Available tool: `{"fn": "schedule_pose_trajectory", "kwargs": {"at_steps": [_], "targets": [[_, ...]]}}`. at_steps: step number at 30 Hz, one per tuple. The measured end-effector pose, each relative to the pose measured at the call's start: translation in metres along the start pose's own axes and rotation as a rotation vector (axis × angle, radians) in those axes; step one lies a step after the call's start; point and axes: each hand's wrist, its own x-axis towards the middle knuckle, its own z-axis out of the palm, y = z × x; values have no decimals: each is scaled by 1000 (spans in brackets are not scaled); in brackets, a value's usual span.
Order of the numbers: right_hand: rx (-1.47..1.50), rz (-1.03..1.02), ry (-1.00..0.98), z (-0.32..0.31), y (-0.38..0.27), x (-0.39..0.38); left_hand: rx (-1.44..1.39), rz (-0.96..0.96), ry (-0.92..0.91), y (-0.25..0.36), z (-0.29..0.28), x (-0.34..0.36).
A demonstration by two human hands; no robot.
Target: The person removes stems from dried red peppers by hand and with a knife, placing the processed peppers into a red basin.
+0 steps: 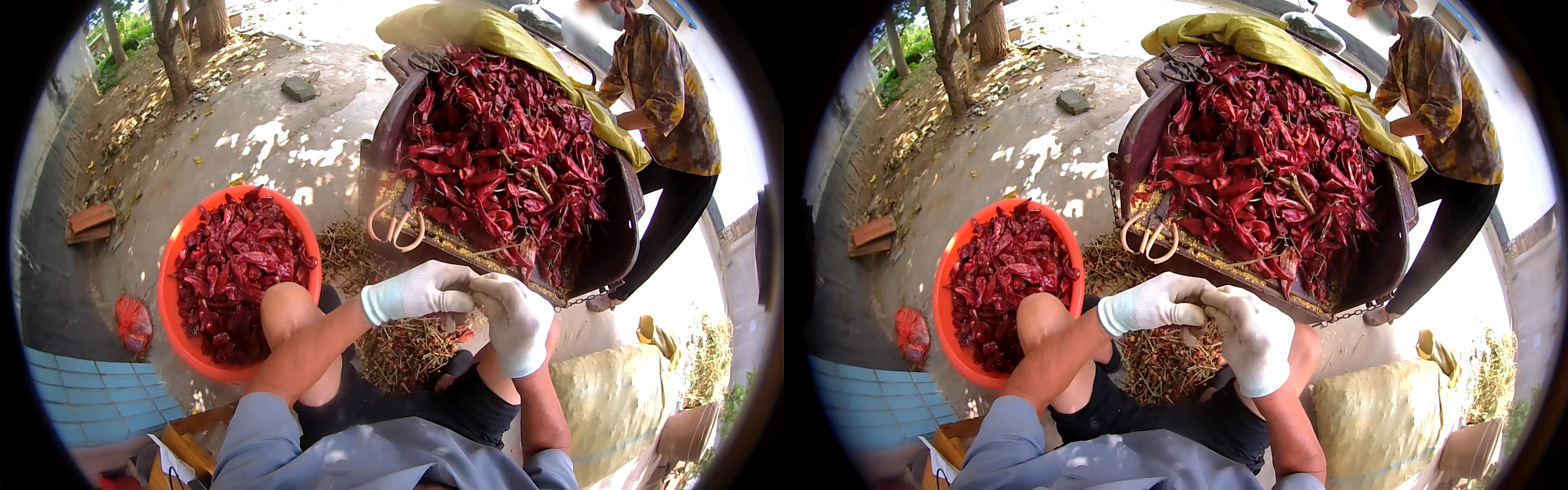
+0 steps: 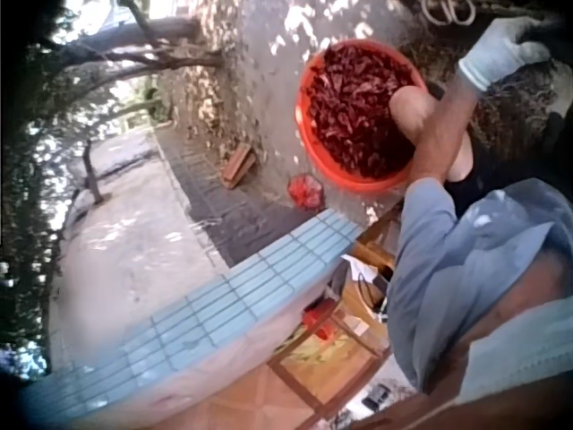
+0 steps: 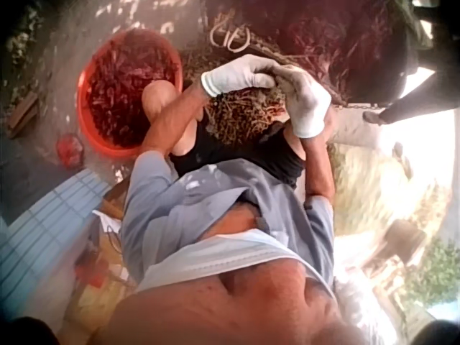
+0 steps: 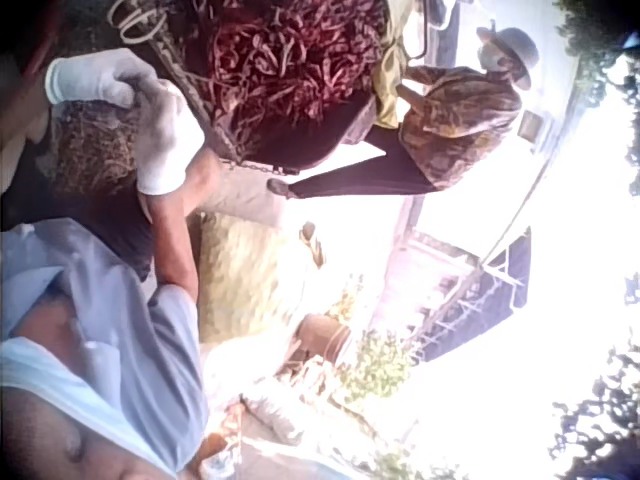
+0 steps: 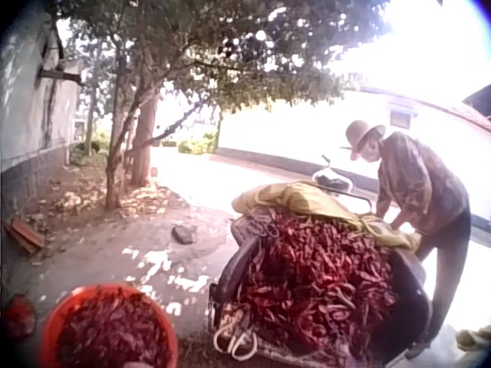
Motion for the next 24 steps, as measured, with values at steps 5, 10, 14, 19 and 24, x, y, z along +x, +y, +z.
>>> {"fn": "schedule_pose_trajectory", "kwargs": {"at_steps": [5,10,14,19,24], "targets": [[161,218,1,22,20,-18,1093,394,403,-22,7,-1],[1102,910,11,28,33,-18,1203,527,495,-27,7,-1],[1828,963,294,51,75,-22,1216,682,523,-25,9,0],[863,835,264,39,90,-8,105,280,539,-15,3,-4],[-338,413,170,46,122,7,-390,264,499,-2,-10,-6]]}}
